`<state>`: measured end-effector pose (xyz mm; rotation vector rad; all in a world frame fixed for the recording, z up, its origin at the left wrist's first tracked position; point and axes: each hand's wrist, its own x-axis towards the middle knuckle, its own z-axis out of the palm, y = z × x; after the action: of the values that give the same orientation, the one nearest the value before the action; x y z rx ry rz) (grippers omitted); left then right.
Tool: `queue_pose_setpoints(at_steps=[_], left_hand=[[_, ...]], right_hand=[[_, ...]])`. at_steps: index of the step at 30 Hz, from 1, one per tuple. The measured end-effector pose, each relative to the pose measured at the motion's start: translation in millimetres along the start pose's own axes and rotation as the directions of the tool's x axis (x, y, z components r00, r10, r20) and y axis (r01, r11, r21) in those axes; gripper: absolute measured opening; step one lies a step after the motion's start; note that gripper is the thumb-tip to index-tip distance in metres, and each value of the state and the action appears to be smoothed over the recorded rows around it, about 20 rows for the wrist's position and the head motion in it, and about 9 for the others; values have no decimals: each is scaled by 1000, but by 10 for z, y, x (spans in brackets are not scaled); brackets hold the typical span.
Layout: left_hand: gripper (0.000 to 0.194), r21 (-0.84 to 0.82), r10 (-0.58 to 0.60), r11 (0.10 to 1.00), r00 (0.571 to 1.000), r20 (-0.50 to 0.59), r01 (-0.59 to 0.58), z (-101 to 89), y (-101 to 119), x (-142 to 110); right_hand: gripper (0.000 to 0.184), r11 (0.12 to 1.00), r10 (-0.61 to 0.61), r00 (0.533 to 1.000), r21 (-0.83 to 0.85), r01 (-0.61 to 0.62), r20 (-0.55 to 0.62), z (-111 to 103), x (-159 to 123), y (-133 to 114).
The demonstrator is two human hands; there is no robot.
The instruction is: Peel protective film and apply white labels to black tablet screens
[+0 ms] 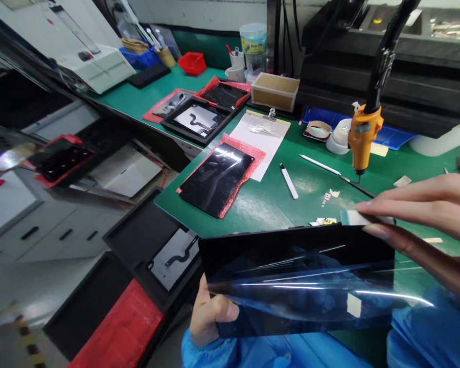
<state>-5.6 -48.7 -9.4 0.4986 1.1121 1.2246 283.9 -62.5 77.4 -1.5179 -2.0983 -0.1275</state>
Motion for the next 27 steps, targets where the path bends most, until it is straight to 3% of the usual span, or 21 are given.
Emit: queue_pose_setpoints(at_steps=[5, 11, 17, 20, 27], left_hand=[[26, -13, -35, 999, 999, -26, 35, -63, -1, 9], [26, -15, -64, 998, 998, 27, 65, -140, -2, 8], [27, -8, -67, 998, 996, 53, 68, -222, -22, -30], [26, -20, -65, 998, 997, 43, 66, -223, -17, -22], [34, -55, -58, 997, 997, 52, 61, -129, 29, -41]], right_hand=[[20, 998, -27, 998, 51, 25, 50, 21, 6, 3], [17, 996, -53, 998, 71, 51, 26, -7, -7, 42], [22, 983, -90, 990, 170, 72, 104, 104, 28, 33], [19, 986, -117, 990, 128, 107, 76, 68, 18, 69], [18, 999, -34, 999, 26, 35, -35, -101, -102, 68]])
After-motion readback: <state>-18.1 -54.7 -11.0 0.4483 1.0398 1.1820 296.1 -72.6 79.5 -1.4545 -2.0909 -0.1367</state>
